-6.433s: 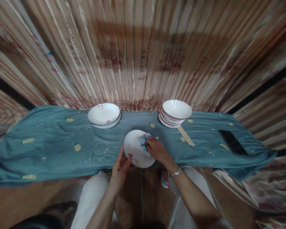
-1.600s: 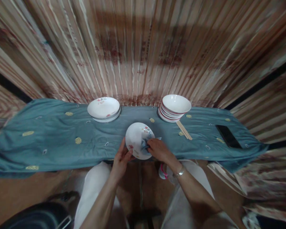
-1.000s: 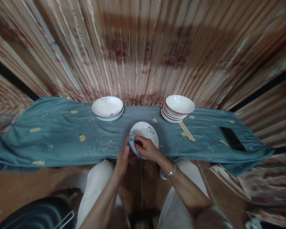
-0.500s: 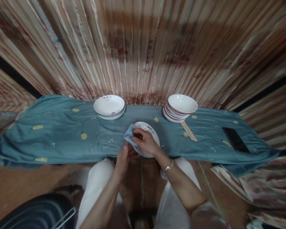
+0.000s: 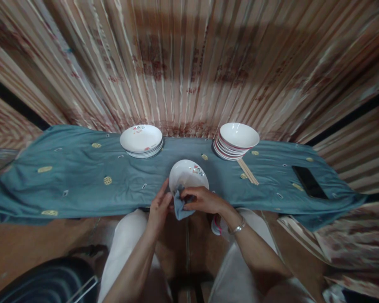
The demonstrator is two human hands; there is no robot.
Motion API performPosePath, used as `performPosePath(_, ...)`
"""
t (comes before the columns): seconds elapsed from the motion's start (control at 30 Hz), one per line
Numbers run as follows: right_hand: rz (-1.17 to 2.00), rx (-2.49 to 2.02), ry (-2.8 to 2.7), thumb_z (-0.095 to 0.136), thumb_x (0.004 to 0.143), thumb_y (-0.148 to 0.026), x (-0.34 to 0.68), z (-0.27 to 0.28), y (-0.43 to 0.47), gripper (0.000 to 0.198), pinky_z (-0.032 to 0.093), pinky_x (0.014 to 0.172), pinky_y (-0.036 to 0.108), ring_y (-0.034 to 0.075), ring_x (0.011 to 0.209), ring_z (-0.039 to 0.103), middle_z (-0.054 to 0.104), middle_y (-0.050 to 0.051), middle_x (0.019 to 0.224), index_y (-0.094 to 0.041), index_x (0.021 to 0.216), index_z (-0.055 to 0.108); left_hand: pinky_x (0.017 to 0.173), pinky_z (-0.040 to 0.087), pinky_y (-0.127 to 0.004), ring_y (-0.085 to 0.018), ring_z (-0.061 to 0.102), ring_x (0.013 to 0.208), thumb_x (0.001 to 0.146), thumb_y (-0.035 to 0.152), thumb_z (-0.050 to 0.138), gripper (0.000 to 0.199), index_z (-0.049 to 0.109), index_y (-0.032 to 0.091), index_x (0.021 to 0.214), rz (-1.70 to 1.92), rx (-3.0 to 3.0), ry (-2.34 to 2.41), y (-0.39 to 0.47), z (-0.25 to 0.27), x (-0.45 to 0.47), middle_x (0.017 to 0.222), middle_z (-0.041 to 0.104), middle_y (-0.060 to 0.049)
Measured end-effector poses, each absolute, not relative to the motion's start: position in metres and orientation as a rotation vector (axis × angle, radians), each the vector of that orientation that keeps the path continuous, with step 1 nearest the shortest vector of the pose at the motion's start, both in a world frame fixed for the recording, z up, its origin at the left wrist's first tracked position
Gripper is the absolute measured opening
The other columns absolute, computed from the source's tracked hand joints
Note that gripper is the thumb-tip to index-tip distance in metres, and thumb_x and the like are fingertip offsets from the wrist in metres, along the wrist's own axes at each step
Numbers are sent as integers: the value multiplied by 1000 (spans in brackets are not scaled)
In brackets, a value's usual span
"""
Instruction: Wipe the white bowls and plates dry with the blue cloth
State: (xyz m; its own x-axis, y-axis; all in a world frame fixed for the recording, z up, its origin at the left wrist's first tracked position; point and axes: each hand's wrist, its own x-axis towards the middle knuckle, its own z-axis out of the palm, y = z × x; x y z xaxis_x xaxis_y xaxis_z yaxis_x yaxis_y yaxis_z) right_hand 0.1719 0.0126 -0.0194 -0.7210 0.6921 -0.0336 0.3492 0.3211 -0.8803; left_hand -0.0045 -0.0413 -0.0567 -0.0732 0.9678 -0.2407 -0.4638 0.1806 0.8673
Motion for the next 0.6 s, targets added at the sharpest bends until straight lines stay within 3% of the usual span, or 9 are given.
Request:
performPosePath(0.17,1331,-948,-2331,67,78,-23,189,-22,10,18,46,70,22,14,79,61,68,1,89,-18,95,69,64,56,-31,-24,68,84,64,41,79,88,43,20,141,1306,650,1092,-40,-50,-3,94,73,-8)
performPosePath(0.33,1269,-988,-2375,63,81,-20,209,-27,10,10,46,75,24,14,82,63,68,3,91,-17,86,72,65,57,-31,-23,69,83,62,37,80,91,40,21,142,1304,639,1080,-39,-46,-1,104,72,-10)
performPosePath(0.6,642,-1355,-2440,58,82,-14,219,-46,16,10,44,86,34,20,94,60,66,6,95,-17,87,66,63,58,-30,-23,69,84,58,38,84,95,41,20,141,1305,609,1091,-38,-42,0,105,72,-10)
